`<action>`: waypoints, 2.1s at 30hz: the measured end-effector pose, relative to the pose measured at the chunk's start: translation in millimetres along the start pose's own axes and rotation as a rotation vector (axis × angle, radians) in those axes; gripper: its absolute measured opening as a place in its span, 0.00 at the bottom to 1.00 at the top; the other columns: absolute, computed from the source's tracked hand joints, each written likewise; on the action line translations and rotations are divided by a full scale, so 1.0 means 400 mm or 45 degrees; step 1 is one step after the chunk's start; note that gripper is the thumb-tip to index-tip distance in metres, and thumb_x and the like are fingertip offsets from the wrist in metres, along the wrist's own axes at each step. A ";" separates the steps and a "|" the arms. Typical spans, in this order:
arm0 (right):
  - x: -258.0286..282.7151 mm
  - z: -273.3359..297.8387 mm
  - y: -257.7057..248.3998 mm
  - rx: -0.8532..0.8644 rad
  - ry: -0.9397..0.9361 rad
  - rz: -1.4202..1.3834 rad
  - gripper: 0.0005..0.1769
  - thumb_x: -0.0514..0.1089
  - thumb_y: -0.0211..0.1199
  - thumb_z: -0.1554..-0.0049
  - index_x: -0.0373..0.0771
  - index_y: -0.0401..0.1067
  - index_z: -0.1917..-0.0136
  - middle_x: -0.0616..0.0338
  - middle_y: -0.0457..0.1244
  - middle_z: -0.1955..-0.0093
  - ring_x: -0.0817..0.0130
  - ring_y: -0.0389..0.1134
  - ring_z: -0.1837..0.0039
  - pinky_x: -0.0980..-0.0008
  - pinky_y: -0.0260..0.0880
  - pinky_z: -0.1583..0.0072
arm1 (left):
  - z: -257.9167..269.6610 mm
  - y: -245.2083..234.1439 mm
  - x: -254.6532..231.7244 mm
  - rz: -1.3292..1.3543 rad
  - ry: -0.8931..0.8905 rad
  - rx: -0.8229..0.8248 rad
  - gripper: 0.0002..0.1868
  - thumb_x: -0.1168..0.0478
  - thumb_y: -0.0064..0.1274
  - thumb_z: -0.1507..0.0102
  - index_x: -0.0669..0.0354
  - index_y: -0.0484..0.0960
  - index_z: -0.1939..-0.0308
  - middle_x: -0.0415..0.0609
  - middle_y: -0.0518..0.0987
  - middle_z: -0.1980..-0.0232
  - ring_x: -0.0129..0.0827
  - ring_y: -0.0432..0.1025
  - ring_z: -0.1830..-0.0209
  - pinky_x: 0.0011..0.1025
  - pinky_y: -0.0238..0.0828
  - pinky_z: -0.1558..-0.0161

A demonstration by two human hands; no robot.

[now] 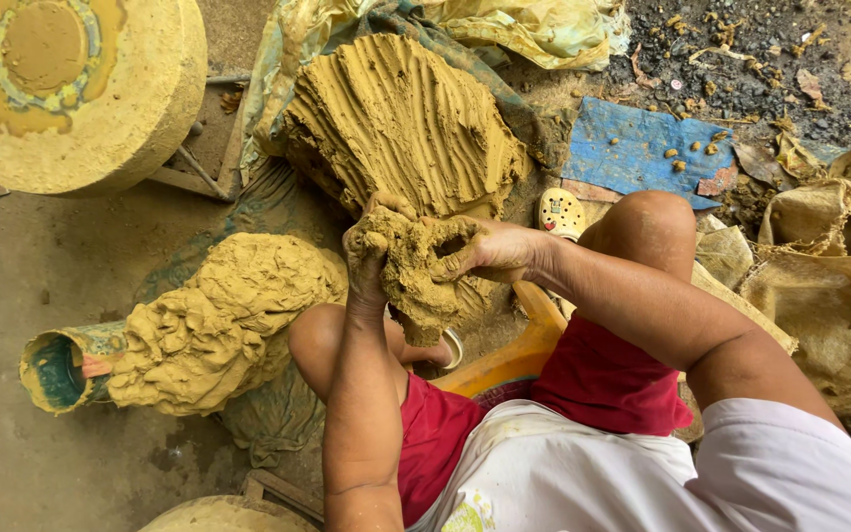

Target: The person kneads and folds pieces of clay by hand on a low workspace, pulling sections from a larger mass and pressing them together repeatedly.

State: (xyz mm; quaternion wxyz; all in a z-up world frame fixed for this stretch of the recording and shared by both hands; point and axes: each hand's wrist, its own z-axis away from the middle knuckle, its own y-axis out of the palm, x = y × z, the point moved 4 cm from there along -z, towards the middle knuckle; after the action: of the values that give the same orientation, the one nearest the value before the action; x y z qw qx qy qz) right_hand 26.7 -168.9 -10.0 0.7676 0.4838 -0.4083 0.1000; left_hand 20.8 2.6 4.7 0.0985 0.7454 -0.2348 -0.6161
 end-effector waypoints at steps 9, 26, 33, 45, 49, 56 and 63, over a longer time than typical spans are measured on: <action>0.037 0.010 0.014 0.135 0.015 0.124 0.41 0.32 0.69 0.45 0.34 0.57 0.22 0.56 0.63 0.28 0.69 0.63 0.30 0.67 0.65 0.29 | 0.009 0.016 -0.055 0.071 0.144 -0.001 0.32 0.37 0.65 0.37 0.65 0.82 0.50 0.48 0.78 0.49 0.30 0.76 0.51 0.32 0.78 0.46; 0.151 0.057 0.027 -0.120 -0.556 0.218 0.33 0.32 0.76 0.52 0.35 0.69 0.35 0.59 0.65 0.37 0.63 0.68 0.34 0.56 0.75 0.37 | -0.030 -0.051 0.031 0.149 0.184 -0.287 0.29 0.40 0.61 0.35 0.61 0.80 0.45 0.51 0.79 0.51 0.33 0.78 0.50 0.38 0.81 0.49; -0.013 -0.014 -0.037 -0.588 0.033 -0.272 0.24 0.50 0.52 0.37 0.45 0.63 0.28 0.55 0.64 0.32 0.64 0.68 0.35 0.57 0.69 0.34 | -0.034 -0.074 0.095 -0.251 0.372 -0.350 0.34 0.35 0.49 0.28 0.65 0.79 0.41 0.53 0.78 0.47 0.35 0.70 0.46 0.41 0.69 0.38; 0.047 -0.020 -0.056 -0.645 -0.427 0.191 0.32 0.45 0.54 0.36 0.51 0.48 0.22 0.48 0.54 0.25 0.55 0.55 0.23 0.45 0.56 0.24 | -0.017 -0.120 0.297 0.041 -0.140 -0.405 0.49 0.27 0.55 0.40 0.51 0.53 0.30 0.49 0.53 0.26 0.44 0.46 0.21 0.57 0.41 0.22; 0.138 0.006 -0.098 -0.590 -0.361 0.393 0.25 0.55 0.51 0.31 0.44 0.61 0.26 0.53 0.56 0.20 0.63 0.50 0.18 0.50 0.50 0.24 | -0.037 -0.046 0.173 0.225 -0.137 -0.522 0.59 0.24 0.58 0.48 0.51 0.54 0.25 0.58 0.58 0.26 0.54 0.52 0.22 0.65 0.54 0.27; 0.222 0.061 -0.015 -1.060 -1.152 1.347 0.11 0.49 0.68 0.38 0.44 0.77 0.45 0.64 0.68 0.37 0.67 0.64 0.31 0.58 0.69 0.28 | -0.033 -0.036 0.115 0.345 -0.165 -0.806 0.58 0.24 0.51 0.47 0.43 0.46 0.22 0.50 0.54 0.22 0.49 0.51 0.21 0.59 0.56 0.27; 0.163 0.023 0.080 -0.862 -0.919 1.576 0.19 0.44 0.74 0.47 0.40 0.74 0.44 0.57 0.63 0.42 0.63 0.61 0.37 0.59 0.67 0.33 | -0.043 -0.066 0.182 -0.365 0.363 -0.742 0.22 0.45 0.55 0.26 0.64 0.79 0.51 0.55 0.78 0.52 0.43 0.71 0.48 0.51 0.70 0.38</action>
State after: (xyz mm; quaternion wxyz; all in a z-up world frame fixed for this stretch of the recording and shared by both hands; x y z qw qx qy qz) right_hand 46.4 -175.8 60.1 0.4981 -0.0886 -0.8351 0.2159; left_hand 52.8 -11.1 -66.6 0.2513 0.7899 0.0740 -0.5544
